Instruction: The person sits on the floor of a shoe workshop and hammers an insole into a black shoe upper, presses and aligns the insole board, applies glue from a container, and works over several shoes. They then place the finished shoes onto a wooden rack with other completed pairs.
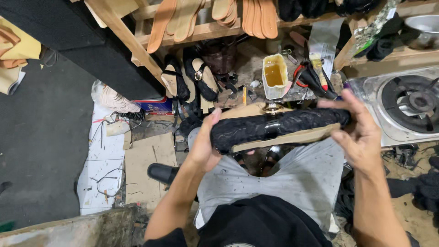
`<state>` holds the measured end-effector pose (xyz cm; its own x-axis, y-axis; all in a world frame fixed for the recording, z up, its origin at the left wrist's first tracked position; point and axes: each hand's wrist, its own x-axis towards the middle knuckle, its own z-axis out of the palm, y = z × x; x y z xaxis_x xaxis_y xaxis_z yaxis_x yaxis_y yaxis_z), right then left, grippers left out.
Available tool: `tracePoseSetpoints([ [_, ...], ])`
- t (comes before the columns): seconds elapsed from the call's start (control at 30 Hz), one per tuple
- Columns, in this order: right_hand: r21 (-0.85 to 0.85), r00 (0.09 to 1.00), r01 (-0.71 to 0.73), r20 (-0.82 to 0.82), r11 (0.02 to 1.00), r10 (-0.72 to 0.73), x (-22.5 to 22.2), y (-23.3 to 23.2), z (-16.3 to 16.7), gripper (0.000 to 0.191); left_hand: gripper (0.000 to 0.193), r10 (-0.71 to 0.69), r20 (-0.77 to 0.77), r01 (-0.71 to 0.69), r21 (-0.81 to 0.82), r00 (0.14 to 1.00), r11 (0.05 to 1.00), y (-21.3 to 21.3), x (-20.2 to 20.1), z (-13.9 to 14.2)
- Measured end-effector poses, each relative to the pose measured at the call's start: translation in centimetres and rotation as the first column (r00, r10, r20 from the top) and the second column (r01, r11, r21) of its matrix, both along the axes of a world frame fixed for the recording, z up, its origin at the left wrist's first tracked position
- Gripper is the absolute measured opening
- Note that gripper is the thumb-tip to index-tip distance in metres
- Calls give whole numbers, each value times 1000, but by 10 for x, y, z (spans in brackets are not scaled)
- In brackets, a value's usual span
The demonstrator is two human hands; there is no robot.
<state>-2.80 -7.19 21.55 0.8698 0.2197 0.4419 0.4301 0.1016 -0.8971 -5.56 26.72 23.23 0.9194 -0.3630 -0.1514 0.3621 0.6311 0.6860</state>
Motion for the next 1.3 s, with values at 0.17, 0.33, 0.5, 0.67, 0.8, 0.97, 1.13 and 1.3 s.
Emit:
tracePoseSetpoints([
  [0.17, 302, 941, 158, -335, 940, -51, 4, 32, -53, 65, 82, 183, 150, -164, -129, 972, 978, -7, -7, -24],
  [0.33, 327, 766, 24, -614, 945, 193, -1, 53, -86, 57, 72, 167, 287, -248, 274, 943, 929, 11, -4, -66],
  [0.5, 25, 636, -135, -764, 990, 106, 26, 72, -96, 58, 82, 239, 377, -370, 327, 895, 870, 34, -23, -94],
  [0.67, -606, 968, 134, -91, 784, -236, 124, 80, -94, 62, 72, 532, 249, -582, 219, 809, 783, 24, -52, -126],
  [0.8, -860, 945, 323, 274, 394, -177, 195, 91, -102, 62, 68, 600, 222, -640, 273, 768, 718, 25, -75, -142],
  [0.97, -938, 944, 327, 331, 112, 16, 240, 119, -115, 74, 71, 635, 217, -662, 393, 741, 638, 34, -84, -150],
  [1.13, -992, 992, 126, 126, -7, -27, 249, 114, -97, 70, 77, 551, 440, -691, 588, 710, 421, 42, -86, -146],
  [1.3, -886, 937, 340, 346, 315, -37, 217, 77, -96, 50, 74, 560, 446, -708, 552, 698, 441, 42, -73, -129],
])
